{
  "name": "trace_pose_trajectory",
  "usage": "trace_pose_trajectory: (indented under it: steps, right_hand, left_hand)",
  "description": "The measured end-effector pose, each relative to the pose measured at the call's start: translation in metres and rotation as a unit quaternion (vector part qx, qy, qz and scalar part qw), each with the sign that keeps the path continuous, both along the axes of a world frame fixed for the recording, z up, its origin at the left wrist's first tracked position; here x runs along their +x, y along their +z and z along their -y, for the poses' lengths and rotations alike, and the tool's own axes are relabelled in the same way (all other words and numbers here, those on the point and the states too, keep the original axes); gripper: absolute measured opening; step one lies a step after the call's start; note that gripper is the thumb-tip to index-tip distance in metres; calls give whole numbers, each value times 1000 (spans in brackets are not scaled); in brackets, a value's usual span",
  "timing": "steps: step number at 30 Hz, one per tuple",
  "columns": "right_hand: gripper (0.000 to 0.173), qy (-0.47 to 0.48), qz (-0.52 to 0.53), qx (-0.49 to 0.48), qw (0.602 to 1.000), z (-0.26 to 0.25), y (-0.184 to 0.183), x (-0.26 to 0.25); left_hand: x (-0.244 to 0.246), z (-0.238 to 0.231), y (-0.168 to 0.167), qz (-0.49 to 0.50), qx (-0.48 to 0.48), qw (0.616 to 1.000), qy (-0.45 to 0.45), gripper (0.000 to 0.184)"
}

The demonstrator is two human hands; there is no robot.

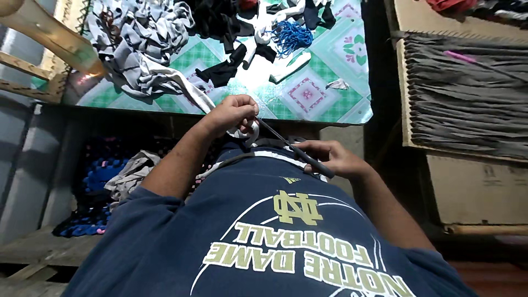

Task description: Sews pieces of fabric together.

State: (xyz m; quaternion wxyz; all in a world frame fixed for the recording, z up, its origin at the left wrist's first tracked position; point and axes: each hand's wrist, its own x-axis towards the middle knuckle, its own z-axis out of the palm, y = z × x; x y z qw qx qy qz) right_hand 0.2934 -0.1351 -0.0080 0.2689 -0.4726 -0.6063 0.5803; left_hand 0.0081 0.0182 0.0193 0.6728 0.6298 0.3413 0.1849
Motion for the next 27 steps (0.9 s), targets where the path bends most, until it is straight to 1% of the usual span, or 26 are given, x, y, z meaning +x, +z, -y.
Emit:
trace_pose_trajectory:
  steps: [7,12,14,16,17,19,21,23,25,26,27]
  right_hand:
    - [50,20,14,29,999,-3,2,6]
    - [51,19,44,49,998,-2,2,10]
    - [50,8,35,45,998,-1,4,14]
    - [49,-32,38,55,997,-4,5,19]
    - [49,-59,63,68,994,-7,4,22]
    - [47,-118,167,88,975,-22,-1,29]
    - [52,-157,296,67,940,-45,-5,35]
    - [57,-177,395,42,900,-67,-6,36]
    - [60,-171,449,38,876,-86,-5,36]
    - [59,-162,459,46,872,-93,-7,37]
    - [54,-154,460,62,872,-98,-7,37]
  left_hand:
    - [3,0,6,-32,-8,999,-14,15]
    - [2,0,5,-25,-12,1000,-11,14]
    - [1,-1,2,-25,-11,1000,8,14]
    - [-1,0,1,-23,-10,999,33,15]
    - [0,0,-1,-16,-9,999,49,16]
    - [1,2,-3,-1,-8,997,76,15]
    - [4,3,-5,20,-12,995,98,15]
    - [7,5,-6,49,-22,991,123,15]
    - [10,7,-3,67,-33,986,149,15]
    - [10,8,-3,78,-40,984,158,15]
    - [11,9,-2,85,-46,981,166,15]
